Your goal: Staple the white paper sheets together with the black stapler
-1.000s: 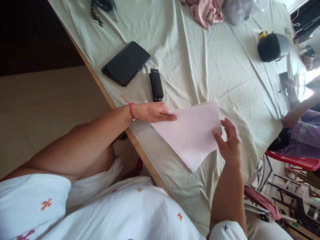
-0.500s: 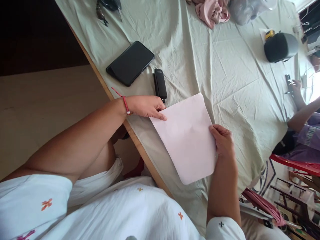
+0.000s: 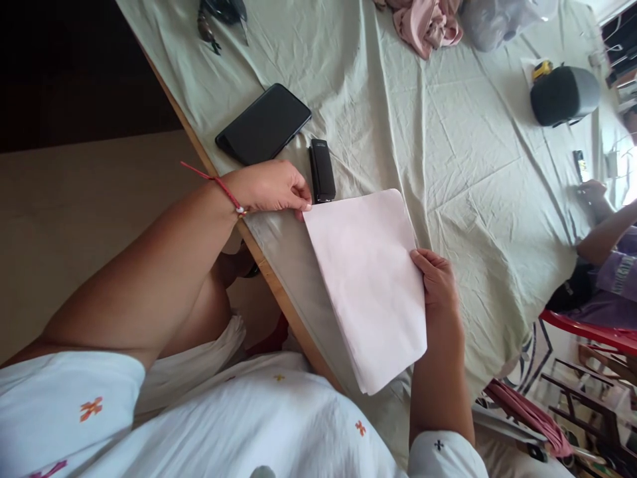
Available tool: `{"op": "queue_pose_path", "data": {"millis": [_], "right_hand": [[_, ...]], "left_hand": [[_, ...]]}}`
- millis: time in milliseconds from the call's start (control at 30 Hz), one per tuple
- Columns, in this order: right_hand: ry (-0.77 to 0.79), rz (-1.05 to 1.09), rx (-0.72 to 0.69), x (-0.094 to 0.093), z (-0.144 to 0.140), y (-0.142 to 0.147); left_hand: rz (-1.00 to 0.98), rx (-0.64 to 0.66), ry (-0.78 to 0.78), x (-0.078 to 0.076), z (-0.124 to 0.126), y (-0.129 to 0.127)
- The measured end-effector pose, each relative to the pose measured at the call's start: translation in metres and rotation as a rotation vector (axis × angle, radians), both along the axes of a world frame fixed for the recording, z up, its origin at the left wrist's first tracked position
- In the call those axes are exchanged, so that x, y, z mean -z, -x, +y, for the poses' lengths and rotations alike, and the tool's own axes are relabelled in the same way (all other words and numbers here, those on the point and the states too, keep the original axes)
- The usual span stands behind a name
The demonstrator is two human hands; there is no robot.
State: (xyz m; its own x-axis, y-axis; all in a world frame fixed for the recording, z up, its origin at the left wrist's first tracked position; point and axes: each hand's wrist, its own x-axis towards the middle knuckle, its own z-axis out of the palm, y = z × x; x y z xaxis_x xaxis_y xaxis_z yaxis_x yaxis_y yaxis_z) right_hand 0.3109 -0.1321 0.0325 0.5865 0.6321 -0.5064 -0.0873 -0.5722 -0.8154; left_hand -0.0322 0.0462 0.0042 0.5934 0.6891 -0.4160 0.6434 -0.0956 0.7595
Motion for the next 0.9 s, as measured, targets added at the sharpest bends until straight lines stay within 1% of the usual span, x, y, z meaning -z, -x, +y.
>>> {"op": "queue_pose_path", "data": {"millis": [100,233,367,433,533,600,800,900], "right_hand": [[-0.008,-0.014,0.028,0.004,0.003,-0.002],[-0.020,-0.038,0.061,0.010,0.006,-0.006],[-0.044,-0.048,0.057,0.015,0.004,-0.008],[-0.049,-0.053,0.062,0.017,0.003,-0.008],[-0.048,-0.058,0.068,0.019,0.001,-0.009],[-0.049,-0.063,0.072,0.020,-0.001,-0.010],[-0.055,-0.071,0.072,0.021,-0.003,-0.011],[-0.062,-0.070,0.064,0.022,-0.003,-0.012]], "left_hand": [[-0.030,-0.057,-0.037,-0.001,0.000,0.000],[-0.062,-0.184,-0.118,-0.001,0.000,-0.003],[-0.139,-0.355,-0.188,-0.008,-0.006,-0.007],[-0.180,-0.392,-0.174,-0.012,-0.009,-0.010],[-0.180,-0.375,-0.155,-0.016,-0.012,-0.015],[-0.163,-0.353,-0.168,-0.015,-0.011,-0.017],[-0.124,-0.262,-0.196,-0.007,-0.002,-0.014],[-0.066,-0.222,-0.191,-0.004,0.002,-0.013]]}}
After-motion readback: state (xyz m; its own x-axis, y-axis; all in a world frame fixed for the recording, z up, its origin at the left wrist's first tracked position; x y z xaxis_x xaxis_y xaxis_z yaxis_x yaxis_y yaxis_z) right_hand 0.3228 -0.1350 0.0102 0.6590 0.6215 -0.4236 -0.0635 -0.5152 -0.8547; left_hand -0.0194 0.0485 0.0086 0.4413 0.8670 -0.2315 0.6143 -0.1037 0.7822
